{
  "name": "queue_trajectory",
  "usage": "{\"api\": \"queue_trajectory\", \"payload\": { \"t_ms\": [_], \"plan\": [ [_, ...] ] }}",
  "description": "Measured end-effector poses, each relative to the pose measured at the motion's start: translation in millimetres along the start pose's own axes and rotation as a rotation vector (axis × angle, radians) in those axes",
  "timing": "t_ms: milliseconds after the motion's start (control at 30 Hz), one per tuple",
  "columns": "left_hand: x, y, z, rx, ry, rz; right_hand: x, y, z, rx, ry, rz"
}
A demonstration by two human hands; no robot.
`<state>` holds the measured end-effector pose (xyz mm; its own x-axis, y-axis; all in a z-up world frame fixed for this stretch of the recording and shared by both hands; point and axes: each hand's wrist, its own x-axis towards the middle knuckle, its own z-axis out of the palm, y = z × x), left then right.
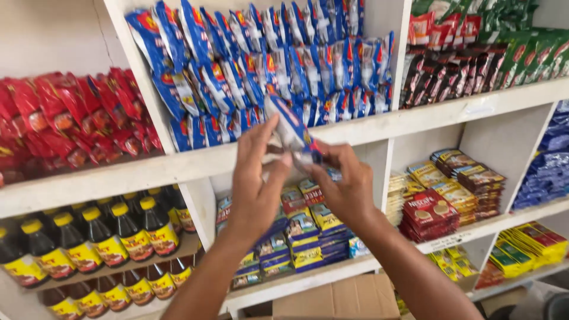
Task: Stocking shelves with instant noodle packets from a box.
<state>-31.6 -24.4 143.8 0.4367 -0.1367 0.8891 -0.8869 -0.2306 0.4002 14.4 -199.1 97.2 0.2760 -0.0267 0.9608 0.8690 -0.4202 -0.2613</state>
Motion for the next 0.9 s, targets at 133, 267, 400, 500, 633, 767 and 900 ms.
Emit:
{"api": "queue_trajectory", "payload": {
  "t_ms": [133, 267, 400, 500, 633, 767, 900],
  "plan": [
    [80, 5, -35, 0.364, 0.007, 0.324, 87, -2, 23, 0.213, 0.084, -0.006],
    [170, 0, -67, 0.432, -0.043, 0.415, 172, 7, 60, 0.302, 0.129, -0.078],
    [241, -22, -91, 0.413, -0.096, 0.124, 227, 9, 93, 0.31, 0.114, -0.019],
    [266, -27, -100, 0.461, -0.095, -0.011, 248, 20, 115, 0.177, 0.106, 0.003],
    [282, -38, -111, 0.708, -0.079, -0.181, 255, 35, 142, 0.05, 0.096, -0.072],
    [291, -65, -126, 0.797, -0.093, -0.152, 252, 42, 160, 0.059, 0.073, -0.117],
    [296, -83, -139, 0.886, -0.119, -0.157, 254, 39, 170, -0.012, -0.025, -0.047]
  ]
}}
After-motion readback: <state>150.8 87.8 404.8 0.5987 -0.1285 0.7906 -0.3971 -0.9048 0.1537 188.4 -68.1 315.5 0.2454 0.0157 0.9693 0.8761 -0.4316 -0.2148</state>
